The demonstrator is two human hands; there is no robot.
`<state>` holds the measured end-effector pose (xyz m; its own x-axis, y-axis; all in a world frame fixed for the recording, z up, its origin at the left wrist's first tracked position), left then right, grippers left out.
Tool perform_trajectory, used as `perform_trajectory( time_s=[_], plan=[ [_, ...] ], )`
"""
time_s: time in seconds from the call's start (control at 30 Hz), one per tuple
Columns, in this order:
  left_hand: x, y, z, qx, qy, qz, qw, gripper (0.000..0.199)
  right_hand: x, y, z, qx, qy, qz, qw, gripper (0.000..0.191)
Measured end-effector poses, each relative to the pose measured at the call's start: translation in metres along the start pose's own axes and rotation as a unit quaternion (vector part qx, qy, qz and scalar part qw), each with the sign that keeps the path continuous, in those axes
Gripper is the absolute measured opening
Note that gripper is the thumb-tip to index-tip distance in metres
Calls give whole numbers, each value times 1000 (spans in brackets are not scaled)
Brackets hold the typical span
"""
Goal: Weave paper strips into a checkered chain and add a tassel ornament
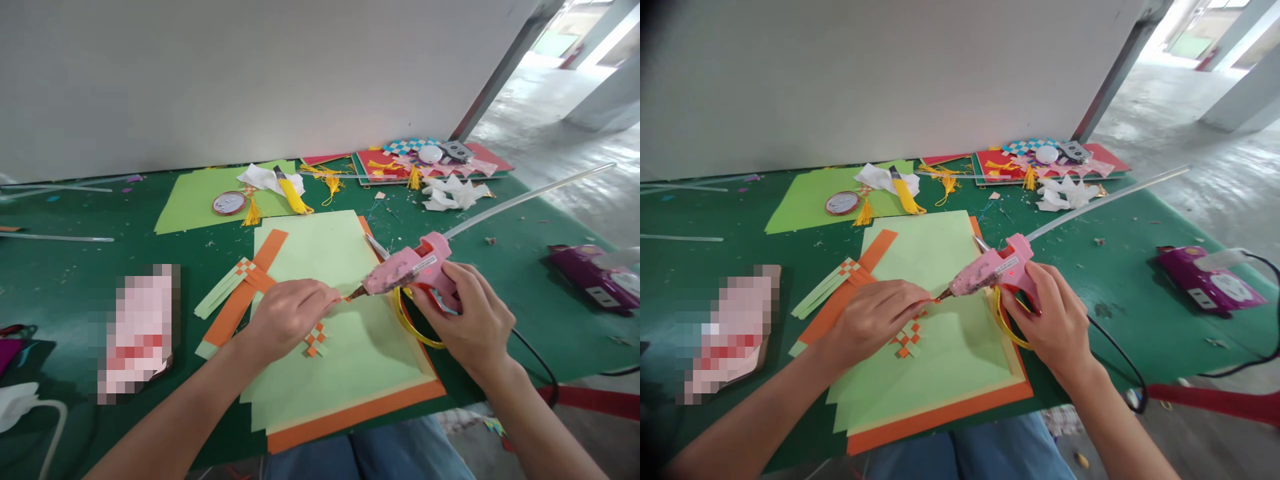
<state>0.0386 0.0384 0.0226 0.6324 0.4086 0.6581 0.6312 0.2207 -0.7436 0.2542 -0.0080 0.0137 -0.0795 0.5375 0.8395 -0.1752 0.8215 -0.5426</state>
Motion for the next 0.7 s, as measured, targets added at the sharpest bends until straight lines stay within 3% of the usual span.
perform_trajectory(
  time_s=[0.4,0.7],
  plan=[
    [2,-2,0,3,-8,-5,1000,10,0,-2,-1,-7,-2,1,1000,36],
    [4,-9,0,18,-16,-25,999,12,0,-1,-7,-11,69,15,997,35]
  ],
)
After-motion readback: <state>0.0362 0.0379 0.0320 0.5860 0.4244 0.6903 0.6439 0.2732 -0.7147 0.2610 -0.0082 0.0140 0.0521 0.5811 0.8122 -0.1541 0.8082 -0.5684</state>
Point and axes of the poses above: each hand's wrist, its own x-axis towards the middle knuckle, its own y-axis out of the palm, z = x × y, the point moved 6 cm from there along x, towards the middle knuckle, and after that the axes turned 5 degrees about -z, right-handed, at the moved point
